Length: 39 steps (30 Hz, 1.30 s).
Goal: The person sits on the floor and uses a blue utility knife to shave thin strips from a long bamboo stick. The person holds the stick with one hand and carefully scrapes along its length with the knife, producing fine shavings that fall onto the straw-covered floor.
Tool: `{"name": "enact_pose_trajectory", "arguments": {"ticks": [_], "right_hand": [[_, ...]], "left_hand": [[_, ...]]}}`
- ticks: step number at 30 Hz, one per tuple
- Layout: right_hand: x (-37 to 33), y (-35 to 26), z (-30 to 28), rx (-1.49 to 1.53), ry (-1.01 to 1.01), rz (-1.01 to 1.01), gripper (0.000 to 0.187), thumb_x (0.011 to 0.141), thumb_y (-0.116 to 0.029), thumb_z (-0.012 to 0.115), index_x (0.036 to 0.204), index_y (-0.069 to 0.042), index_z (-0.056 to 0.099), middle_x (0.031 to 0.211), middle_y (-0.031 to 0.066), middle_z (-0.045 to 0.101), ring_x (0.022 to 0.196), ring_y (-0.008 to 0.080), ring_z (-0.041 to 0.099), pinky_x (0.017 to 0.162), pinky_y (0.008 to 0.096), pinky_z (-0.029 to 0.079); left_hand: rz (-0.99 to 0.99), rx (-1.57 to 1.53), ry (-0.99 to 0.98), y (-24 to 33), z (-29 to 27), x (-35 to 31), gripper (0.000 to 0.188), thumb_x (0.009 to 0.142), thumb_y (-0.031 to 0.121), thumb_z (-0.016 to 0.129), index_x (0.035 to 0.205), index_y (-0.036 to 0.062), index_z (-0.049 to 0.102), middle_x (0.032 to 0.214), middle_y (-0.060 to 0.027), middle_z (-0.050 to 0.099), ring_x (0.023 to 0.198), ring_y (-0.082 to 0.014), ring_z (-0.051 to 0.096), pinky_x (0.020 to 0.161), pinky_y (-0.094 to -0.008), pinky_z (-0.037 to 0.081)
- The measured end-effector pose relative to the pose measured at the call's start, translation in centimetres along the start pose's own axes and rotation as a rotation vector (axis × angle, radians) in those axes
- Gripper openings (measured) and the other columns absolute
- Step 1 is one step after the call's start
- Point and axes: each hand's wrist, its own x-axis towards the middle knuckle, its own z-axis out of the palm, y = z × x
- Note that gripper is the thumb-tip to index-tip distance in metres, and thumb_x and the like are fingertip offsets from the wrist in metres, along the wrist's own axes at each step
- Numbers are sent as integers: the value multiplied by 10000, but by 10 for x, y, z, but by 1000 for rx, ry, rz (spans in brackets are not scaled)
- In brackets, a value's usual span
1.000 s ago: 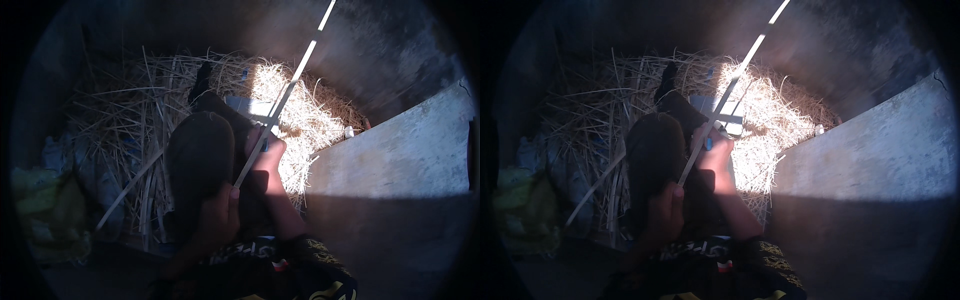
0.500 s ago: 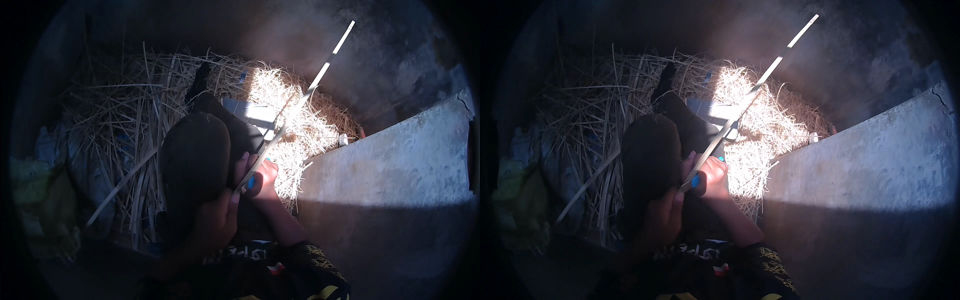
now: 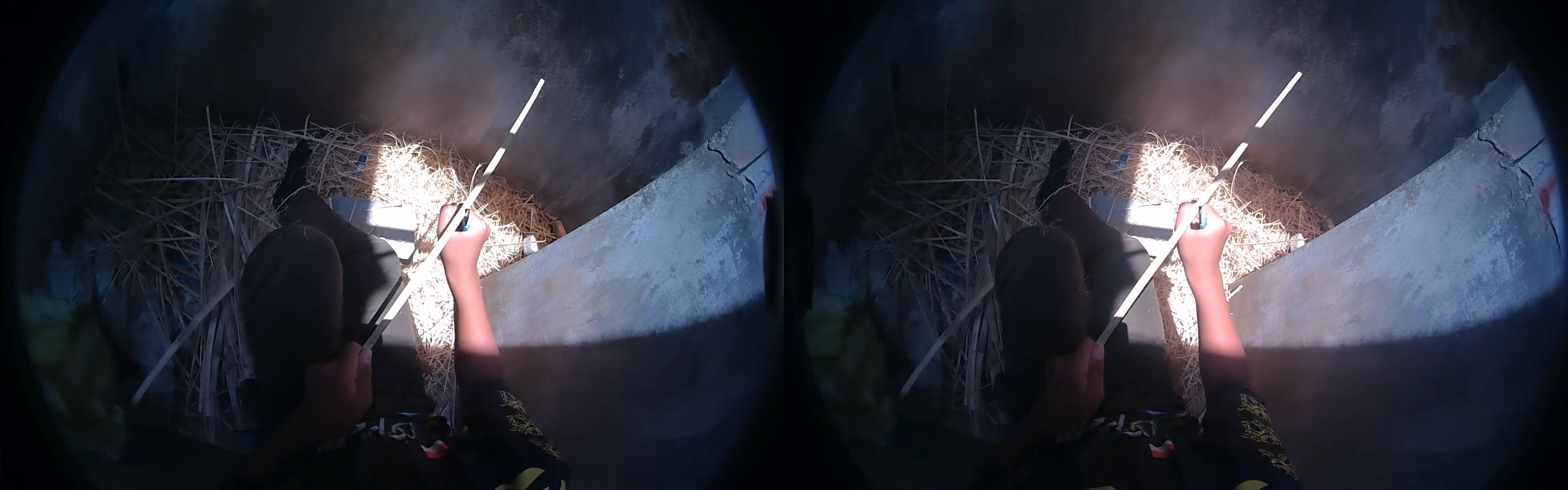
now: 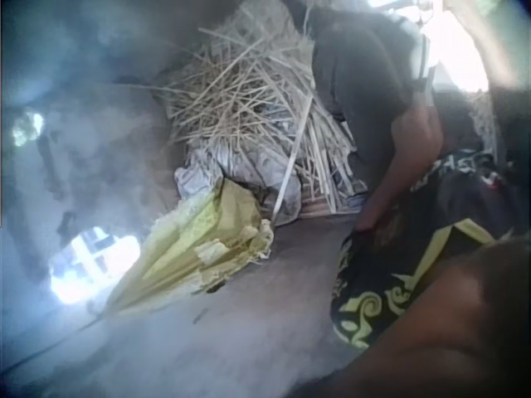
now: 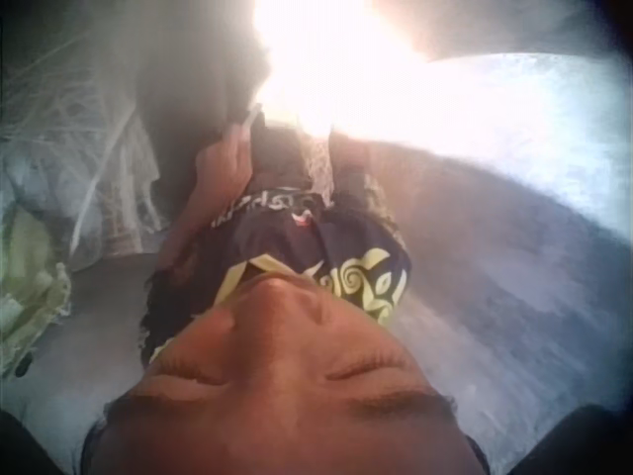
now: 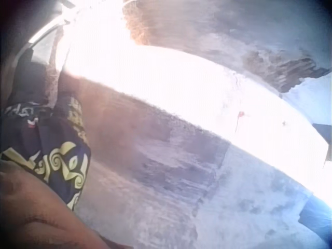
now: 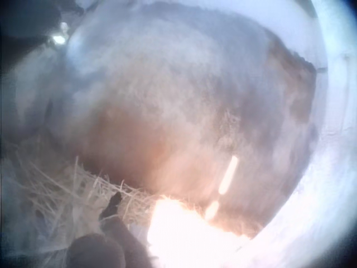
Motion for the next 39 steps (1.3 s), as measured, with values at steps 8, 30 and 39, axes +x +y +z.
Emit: {"name": "enact_pose_trajectory", "arguments": {"ticks": [8, 30, 39], "right_hand": [[-39, -33, -23, 17, -132, -117, 282, 866, -35, 639, 601, -15, 544, 507, 98, 535, 411, 185, 549, 448, 330, 411], [60, -35, -97, -542, -277, -658, 312, 880, -202, 688, 618, -63, 593, 592, 156, 608, 501, 345, 604, 515, 429, 494], [209, 20, -165, -821, 68, 263, 300, 841, -317, 675, 965, -58, 762, 976, 227, 728, 971, 411, 703, 847, 479, 556]], "left_hand": [[67, 10, 16, -7, 7, -5, 211, 1022, 235, 513, 881, 78, 520, 562, -152, 571, 530, -404, 619, 511, -528, 481], [31, -290, -140, -3, -11, -10, 319, 1059, 299, 452, 913, 36, 557, 610, -212, 581, 606, -451, 628, 540, -520, 466], [-35, -103, -273, 5, -14, -31, 421, 1064, 378, 417, 935, 18, 594, 624, -192, 569, 585, -356, 610, 622, -458, 481]]}}
